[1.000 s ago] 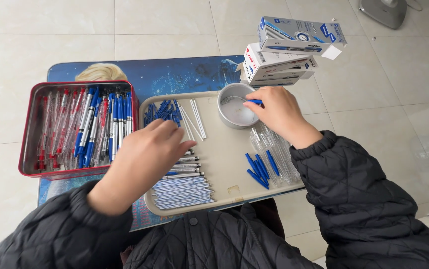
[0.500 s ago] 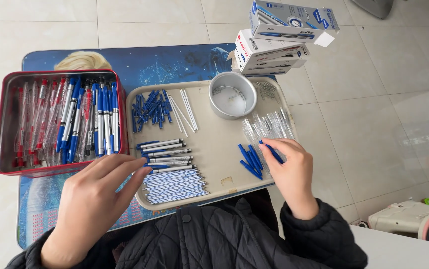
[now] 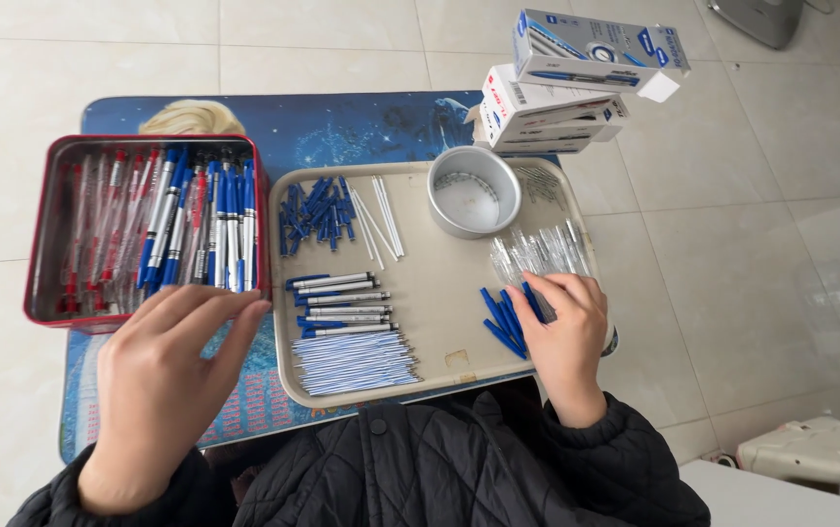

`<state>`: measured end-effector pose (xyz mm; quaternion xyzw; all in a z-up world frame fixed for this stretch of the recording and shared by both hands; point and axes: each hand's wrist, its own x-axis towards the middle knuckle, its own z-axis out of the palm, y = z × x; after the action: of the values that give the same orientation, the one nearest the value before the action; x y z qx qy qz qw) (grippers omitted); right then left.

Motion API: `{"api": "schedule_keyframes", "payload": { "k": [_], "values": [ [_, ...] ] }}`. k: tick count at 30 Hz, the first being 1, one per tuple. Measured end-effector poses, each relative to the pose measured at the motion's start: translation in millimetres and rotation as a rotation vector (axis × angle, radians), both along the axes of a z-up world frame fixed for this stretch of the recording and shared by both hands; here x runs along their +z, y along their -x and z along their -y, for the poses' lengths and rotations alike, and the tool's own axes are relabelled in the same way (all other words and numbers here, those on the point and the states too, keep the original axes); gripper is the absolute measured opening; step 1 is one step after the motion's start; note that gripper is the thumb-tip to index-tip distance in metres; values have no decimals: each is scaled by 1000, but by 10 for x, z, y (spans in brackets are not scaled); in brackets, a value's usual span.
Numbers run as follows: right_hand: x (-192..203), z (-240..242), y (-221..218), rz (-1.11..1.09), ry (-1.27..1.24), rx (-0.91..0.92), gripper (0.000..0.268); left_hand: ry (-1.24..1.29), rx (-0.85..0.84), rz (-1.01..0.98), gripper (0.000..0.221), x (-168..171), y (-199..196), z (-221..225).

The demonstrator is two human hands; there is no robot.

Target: The person assembles ballpoint pens by hand, inserting ink refills and springs into the pen barrels and attaching the caps.

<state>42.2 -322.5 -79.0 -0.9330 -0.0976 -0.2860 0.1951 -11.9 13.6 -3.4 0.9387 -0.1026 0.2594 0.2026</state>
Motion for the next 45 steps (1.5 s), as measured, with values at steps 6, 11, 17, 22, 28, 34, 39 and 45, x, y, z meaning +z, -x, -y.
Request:
{"api": "schedule_keyframes", "payload": {
  "k": [6, 11, 17, 22, 28, 34, 39, 45],
  "values": [
    [234, -173, 61, -8, -66, 107, 17, -49, -162, -155, 15, -76, -302, 327],
    [280, -306, 79, 11, -128, 201, 12, -283, -197, -249, 5, -381, -740, 721],
    [273, -306, 81, -28, -181, 220, 9, -458, -90, -285, 18, -486, -900, 1009],
    [265, -278, 79, -42, -206, 230, 7, -540, -75, -322, 30, -576, -1012, 1096],
    [235, -231, 71, -52, -227, 226, 7, -572, -115, -343, 26, -762, -1102, 1130],
    [237, -214, 72, -68, -245, 227, 6, -543, -169, -323, 27, -616, -1062, 1040],
    [224, -210, 66, -72, -249, 234, 5, -557, -213, -266, 14, -738, -1088, 890],
    [255, -230, 72, -74, -261, 241, 5, -572, -246, -244, 13, -710, -1110, 806]
  ]
}}
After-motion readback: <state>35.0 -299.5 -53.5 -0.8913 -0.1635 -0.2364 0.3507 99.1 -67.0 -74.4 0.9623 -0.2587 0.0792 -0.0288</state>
